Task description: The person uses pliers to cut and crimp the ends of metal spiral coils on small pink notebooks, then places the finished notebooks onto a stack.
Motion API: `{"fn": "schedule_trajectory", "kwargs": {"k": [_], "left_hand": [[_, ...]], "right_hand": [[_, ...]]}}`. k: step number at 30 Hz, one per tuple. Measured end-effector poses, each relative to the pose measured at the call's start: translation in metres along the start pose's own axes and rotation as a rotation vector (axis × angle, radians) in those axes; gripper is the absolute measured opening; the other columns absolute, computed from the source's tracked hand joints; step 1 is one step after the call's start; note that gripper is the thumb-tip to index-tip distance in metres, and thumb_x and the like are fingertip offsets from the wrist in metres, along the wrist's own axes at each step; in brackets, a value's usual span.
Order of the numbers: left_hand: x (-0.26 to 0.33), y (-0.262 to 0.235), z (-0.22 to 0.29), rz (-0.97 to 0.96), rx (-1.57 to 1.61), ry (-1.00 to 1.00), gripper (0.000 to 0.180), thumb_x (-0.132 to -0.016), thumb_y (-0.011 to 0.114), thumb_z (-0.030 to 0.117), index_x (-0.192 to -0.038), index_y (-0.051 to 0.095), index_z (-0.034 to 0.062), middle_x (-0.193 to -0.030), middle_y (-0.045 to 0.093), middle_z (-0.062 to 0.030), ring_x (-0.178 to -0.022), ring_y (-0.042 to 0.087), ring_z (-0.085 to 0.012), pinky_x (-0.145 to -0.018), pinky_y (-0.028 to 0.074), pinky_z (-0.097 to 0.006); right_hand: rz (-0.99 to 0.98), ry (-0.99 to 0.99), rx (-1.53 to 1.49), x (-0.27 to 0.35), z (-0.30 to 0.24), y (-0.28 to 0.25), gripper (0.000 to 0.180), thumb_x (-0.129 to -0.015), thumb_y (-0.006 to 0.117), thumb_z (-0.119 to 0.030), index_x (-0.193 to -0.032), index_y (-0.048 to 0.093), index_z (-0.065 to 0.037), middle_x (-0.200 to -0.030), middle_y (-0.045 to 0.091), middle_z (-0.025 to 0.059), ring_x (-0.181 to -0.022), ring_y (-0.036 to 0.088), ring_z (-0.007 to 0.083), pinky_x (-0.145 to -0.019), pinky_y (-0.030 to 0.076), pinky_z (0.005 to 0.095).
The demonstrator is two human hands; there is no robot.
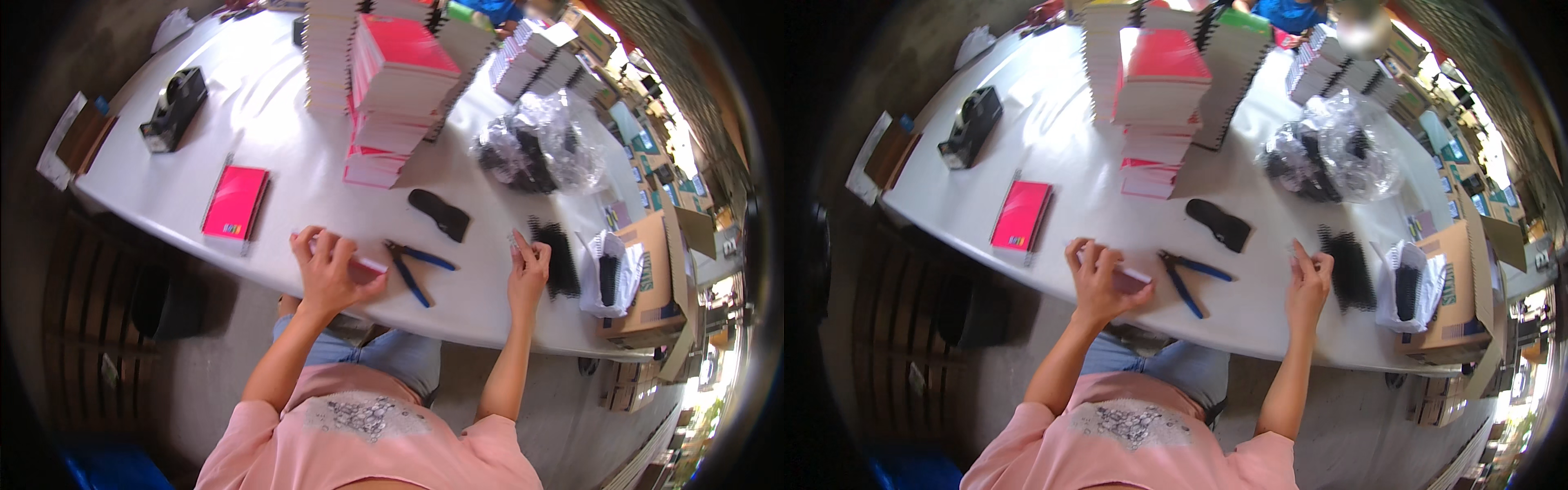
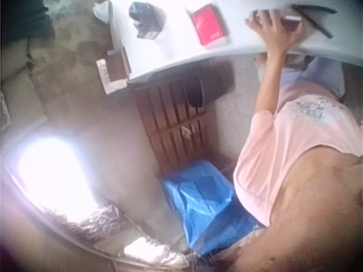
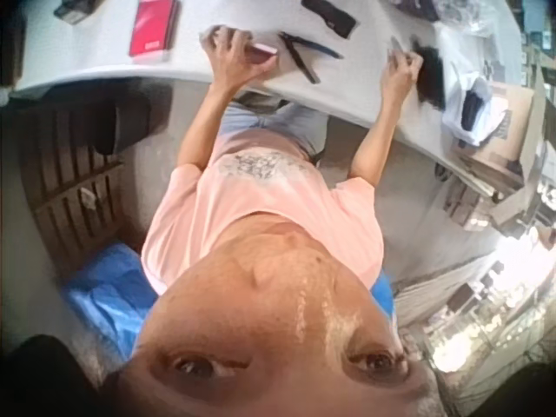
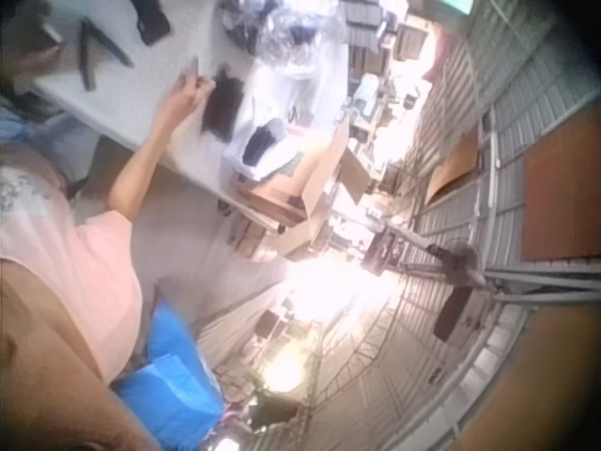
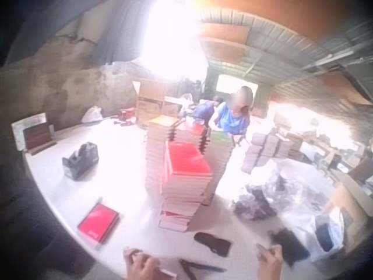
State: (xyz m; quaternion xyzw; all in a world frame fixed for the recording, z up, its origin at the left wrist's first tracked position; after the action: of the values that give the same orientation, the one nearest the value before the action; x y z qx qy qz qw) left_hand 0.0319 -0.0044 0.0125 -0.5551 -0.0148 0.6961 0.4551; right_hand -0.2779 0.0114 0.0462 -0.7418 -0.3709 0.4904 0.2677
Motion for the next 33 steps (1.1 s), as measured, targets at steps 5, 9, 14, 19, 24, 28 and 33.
{"fn": "schedule_trajectory", "kwargs": {"k": [5, 9, 14, 19, 24, 28, 33], "left_hand": [[0.001, 0.004, 0.001, 0.031, -0.016, -0.016, 0.044, -0.051, 0.073, 0.044, -0.083, 0.059, 0.0172, -0.092, 0.048, -0.0032, -0.100, 0.040, -0.0303, -0.083, 0.028, -0.051], [0.002, 0.007, 0.001, 0.038, -0.021, -0.004, 0.044, -0.050, 0.072, 0.044, -0.083, 0.059, 0.0179, -0.091, 0.047, -0.0021, -0.098, 0.039, -0.0287, -0.081, 0.027, -0.050], [0.003, 0.007, 0.000, 0.019, -0.015, -0.042, 0.045, -0.049, 0.071, 0.044, -0.084, 0.059, 0.0174, -0.086, 0.045, -0.0020, -0.096, 0.039, -0.0278, -0.082, 0.026, -0.051], [0.001, 0.006, 0.000, 0.008, -0.009, -0.032, 0.047, -0.048, 0.072, 0.045, -0.084, 0.059, 0.0165, -0.086, 0.045, -0.0023, -0.096, 0.039, -0.0276, -0.083, 0.026, -0.052], [-0.001, 0.005, -0.001, 0.002, 0.010, -0.034, 0.048, -0.049, 0.072, 0.045, -0.085, 0.059, 0.0160, -0.086, 0.045, -0.0026, -0.095, 0.040, -0.0275, -0.084, 0.026, -0.053], [-0.003, 0.002, 0.000, -0.011, -0.002, -0.026, 0.045, -0.051, 0.075, 0.045, -0.083, 0.059, 0.0172, -0.084, 0.045, -0.0034, -0.095, 0.040, -0.0283, -0.083, 0.028, -0.048], [-0.004, -0.001, 0.000, -0.059, -0.028, -0.029, 0.047, -0.052, 0.076, 0.047, -0.085, 0.058, 0.0176, -0.085, 0.045, -0.0029, -0.095, 0.041, -0.0279, -0.083, 0.028, -0.047]], "right_hand": [[-0.456, -0.098, -0.677, 0.026, -0.111, 0.006, 0.022, -0.081, 0.066, -0.001, -0.101, 0.070, -0.008, -0.092, 0.062, 0.0073, -0.076, 0.060, 0.0159, -0.070, 0.048, 0.0258], [-0.434, -0.117, -0.778, 0.030, -0.125, 0.024, 0.021, -0.081, 0.067, -0.002, -0.101, 0.070, -0.008, -0.090, 0.063, 0.0068, -0.076, 0.060, 0.0159, -0.070, 0.048, 0.0261], [-0.541, -0.101, -0.793, 0.026, -0.132, 0.030, 0.020, -0.081, 0.067, -0.003, -0.100, 0.070, -0.006, -0.093, 0.063, 0.0063, -0.079, 0.060, 0.0153, -0.072, 0.048, 0.0264], [-0.614, -0.063, -0.840, 0.020, -0.124, 0.034, 0.019, -0.079, 0.068, -0.004, -0.097, 0.071, -0.006, -0.094, 0.064, 0.0059, -0.085, 0.059, 0.0168, -0.077, 0.047, 0.0268], [-0.567, -0.077, -0.844, 0.025, -0.120, 0.039, 0.020, -0.075, 0.072, -0.004, -0.094, 0.072, -0.007, -0.094, 0.064, 0.0060, -0.090, 0.058, 0.0183, -0.081, 0.046, 0.0296], [-0.524, -0.194, -0.791, 0.024, -0.119, 0.038, 0.021, -0.073, 0.073, -0.002, -0.094, 0.071, -0.006, -0.092, 0.064, 0.0062, -0.087, 0.058, 0.0157, -0.080, 0.046, 0.0276], [-0.784, -0.003, -0.898, 0.022, -0.121, 0.029, 0.025, -0.079, 0.070, -0.008, -0.104, 0.069, -0.009, -0.089, 0.066, 0.0070, -0.074, 0.059, 0.0142, -0.072, 0.048, 0.0270]]}}
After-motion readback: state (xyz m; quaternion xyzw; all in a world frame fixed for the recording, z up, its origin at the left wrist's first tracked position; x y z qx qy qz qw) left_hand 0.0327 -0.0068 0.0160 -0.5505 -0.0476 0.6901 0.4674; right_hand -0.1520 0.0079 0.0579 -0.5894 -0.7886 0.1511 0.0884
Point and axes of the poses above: each hand's wrist, its own x-axis away from the middle knuckle, its own y-axis out of the palm, z = x × y, the point moved 1 cm from there along -x, towards the middle knuckle
